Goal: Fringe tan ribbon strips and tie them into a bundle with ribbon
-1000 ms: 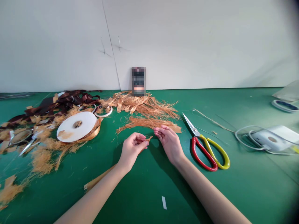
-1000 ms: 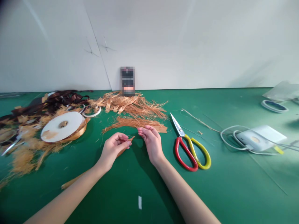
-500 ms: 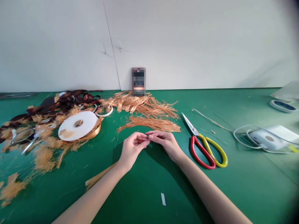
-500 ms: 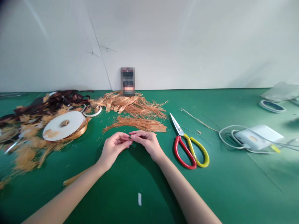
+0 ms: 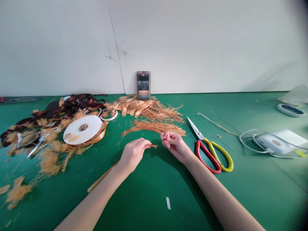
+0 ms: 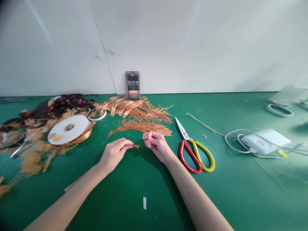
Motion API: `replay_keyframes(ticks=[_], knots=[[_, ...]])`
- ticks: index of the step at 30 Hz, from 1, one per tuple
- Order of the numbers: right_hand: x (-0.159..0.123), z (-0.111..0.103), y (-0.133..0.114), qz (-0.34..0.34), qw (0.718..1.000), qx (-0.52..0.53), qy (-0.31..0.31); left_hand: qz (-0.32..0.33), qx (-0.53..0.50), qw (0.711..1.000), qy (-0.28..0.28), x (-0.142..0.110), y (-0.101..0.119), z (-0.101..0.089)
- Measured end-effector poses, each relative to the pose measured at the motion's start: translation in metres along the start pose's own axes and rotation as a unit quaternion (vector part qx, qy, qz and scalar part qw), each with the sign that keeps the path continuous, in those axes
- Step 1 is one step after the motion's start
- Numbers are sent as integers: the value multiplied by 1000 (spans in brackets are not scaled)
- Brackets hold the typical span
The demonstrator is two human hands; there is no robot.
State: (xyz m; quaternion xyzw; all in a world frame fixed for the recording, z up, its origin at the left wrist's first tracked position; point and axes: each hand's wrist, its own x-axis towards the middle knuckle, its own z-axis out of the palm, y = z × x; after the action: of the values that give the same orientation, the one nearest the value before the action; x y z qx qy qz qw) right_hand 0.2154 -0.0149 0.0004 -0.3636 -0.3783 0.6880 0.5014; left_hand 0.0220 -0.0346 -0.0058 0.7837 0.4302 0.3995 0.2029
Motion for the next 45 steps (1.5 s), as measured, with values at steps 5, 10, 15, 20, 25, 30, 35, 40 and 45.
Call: replay_keyframes(ticks=[5, 10, 15, 20, 25, 30, 35, 40, 45], knots=[[-2, 1, -4, 45, 997, -46, -42, 44, 45, 997, -48, -1, -4, -8], [-2, 4, -5, 66, 991, -98, -54, 106, 113, 984, -86, -2, -3, -6], [-3, -3, -10, 102, 977, -167, -84, 76, 88, 992, -55, -1, -14, -6], [-5, -14, -16, 109, 963, -225, -104, -16, 62, 997, 33, 4, -25, -11], [-4, -3, -9, 26, 968, -249, -29, -78, -31, 996, 29, 8, -13, -10], [-6, 12, 0, -19, 966, -257, -22, -170, -131, 976, 19, 7, 6, -1], [-7, 14, 8, -25, 958, -279, -52, -215, -179, 960, 12, 6, 11, 4], [-6, 11, 14, -23, 947, -312, -64, -239, -186, 953, 28, 7, 8, 3], [-6, 12, 13, -15, 937, -341, -69, -260, -191, 945, 53, 7, 6, 2]])
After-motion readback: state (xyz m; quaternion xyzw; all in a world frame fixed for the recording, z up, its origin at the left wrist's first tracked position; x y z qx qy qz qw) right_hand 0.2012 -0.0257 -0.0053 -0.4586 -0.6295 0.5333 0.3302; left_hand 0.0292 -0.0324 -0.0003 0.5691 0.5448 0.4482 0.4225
